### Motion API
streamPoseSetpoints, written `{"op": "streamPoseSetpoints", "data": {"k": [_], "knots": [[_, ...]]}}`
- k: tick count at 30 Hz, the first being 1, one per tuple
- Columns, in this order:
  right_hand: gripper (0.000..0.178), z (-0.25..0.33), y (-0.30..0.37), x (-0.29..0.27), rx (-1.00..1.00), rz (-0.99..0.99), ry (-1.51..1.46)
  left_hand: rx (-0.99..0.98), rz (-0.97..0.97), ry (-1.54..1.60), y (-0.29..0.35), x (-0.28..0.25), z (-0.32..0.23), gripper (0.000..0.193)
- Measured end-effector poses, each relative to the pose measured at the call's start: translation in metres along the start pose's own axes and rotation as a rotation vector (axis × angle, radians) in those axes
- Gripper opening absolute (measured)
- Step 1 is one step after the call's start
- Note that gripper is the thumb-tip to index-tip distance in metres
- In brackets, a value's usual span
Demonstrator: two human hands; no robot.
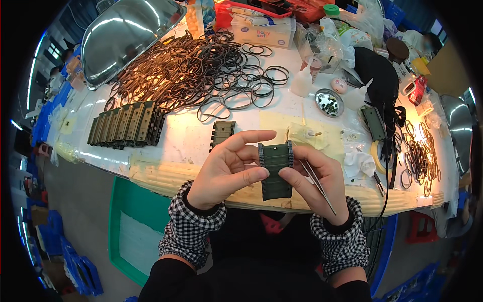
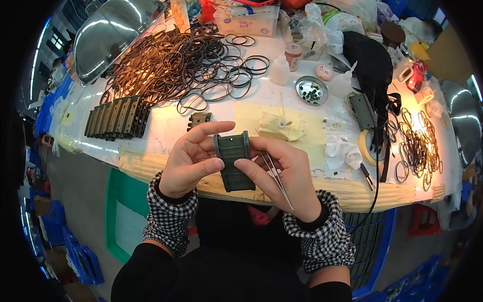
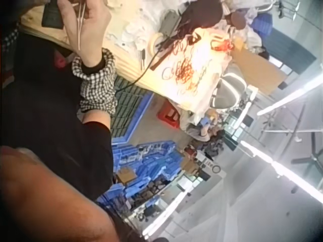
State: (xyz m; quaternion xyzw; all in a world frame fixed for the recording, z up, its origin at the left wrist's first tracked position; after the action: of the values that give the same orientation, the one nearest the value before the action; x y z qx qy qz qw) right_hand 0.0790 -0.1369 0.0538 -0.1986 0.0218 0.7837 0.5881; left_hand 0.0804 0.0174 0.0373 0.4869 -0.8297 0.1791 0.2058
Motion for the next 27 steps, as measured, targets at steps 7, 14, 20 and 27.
{"op": "streamPoseSetpoints", "data": {"k": [7, 14, 20, 27], "knots": [[0.042, 0.038, 0.01, 0.011, -0.413, 0.049, 0.497, 0.181, 0.003, -0.746, 0.019, 0.012, -0.029, 0.029], [0.041, 0.048, 0.012, 0.005, -0.413, -0.059, 0.561, 0.698, -0.213, -1.226, 0.07, -0.021, -0.07, 0.035], [0.033, 0.033, 0.008, 0.016, -0.388, -0.016, 0.581, 0.65, -0.448, -1.631, 0.118, -0.084, -0.069, 0.033], [0.031, 0.031, 0.008, 0.021, -0.399, -0.015, 0.568, 0.325, -0.434, -1.621, 0.12, -0.085, -0.079, 0.032]]}}
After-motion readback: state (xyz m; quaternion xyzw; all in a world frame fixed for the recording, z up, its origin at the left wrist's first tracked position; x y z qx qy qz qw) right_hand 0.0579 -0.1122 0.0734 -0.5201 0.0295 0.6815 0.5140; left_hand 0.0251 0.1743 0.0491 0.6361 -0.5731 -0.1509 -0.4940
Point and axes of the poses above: each hand's wrist, its own y-axis away from the middle knuckle, its own x-axis out of the palm, z = x × y, the point moved 7 cm from there along -y, towards the middle knuckle, and after that the axes turned 10 degrees about y, right-handed, at the moved point
